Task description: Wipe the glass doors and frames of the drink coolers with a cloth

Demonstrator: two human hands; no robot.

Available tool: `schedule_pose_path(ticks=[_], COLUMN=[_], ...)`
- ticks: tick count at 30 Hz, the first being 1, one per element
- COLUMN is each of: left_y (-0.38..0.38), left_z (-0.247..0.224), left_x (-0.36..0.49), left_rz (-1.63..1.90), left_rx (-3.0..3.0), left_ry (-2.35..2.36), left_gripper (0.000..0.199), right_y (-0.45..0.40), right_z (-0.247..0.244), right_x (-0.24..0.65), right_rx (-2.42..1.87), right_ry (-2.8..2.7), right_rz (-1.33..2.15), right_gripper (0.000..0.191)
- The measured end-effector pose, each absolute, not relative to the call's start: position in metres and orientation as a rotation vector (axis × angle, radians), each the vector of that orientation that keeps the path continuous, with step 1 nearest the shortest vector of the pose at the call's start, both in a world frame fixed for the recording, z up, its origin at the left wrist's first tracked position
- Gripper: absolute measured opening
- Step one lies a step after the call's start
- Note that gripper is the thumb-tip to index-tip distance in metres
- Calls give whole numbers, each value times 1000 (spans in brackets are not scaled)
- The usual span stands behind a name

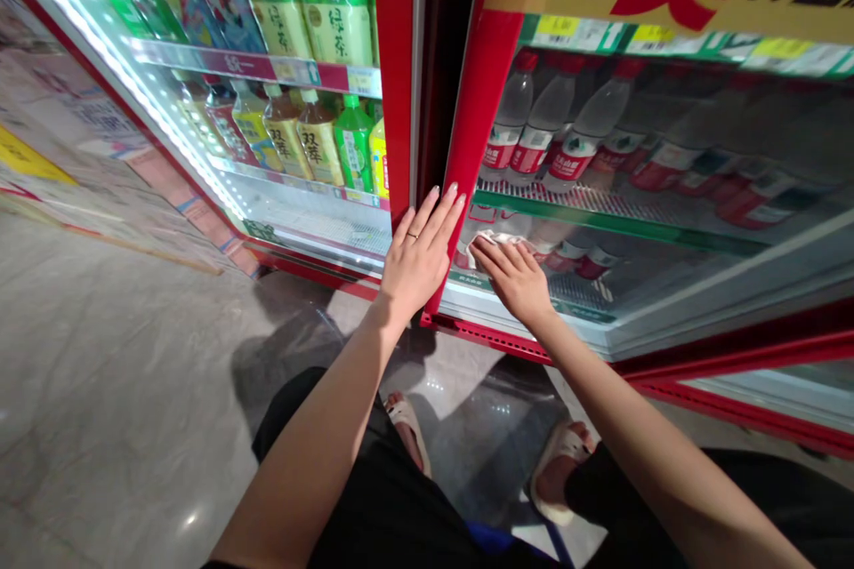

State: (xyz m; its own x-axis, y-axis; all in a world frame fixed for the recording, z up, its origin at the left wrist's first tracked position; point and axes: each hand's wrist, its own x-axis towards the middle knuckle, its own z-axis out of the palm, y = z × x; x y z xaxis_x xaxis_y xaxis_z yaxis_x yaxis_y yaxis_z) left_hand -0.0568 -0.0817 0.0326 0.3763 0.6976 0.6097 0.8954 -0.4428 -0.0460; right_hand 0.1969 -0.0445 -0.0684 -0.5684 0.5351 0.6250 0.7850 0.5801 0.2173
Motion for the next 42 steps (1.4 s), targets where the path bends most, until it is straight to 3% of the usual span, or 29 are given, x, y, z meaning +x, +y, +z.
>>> schedule_pose_path(ticks=[11,18,28,33,38,42], left_y=[-85,-87,-86,-87,-88,-90], left_z=[30,33,29,28,27,29], left_x=[-63,-67,-54,-48,-44,-47], left_rz=[-781,-768,-724,-699,-679,-694], left_rx=[-2296,-2295,-2337,-2341,-2335,-2336], left_ry=[-1411,-1451,-1330,-1293,-1279,-1287], left_gripper=[85,86,90,87,85,82], right_y=[-40,-42,-48,-46,-45,-55], right_z=[-96,-95,-113,-109,-122,-127], right_x=[194,185,201,192,192,209], right_rx=[-893,-1083,-1001,-1136,-991,-1100], right_ry=[-2438,-2367,-2424,-2322,-2462,-2397], right_rz=[-624,-575,-544,-570,-551,-545], right_gripper=[76,78,79,79,72,78])
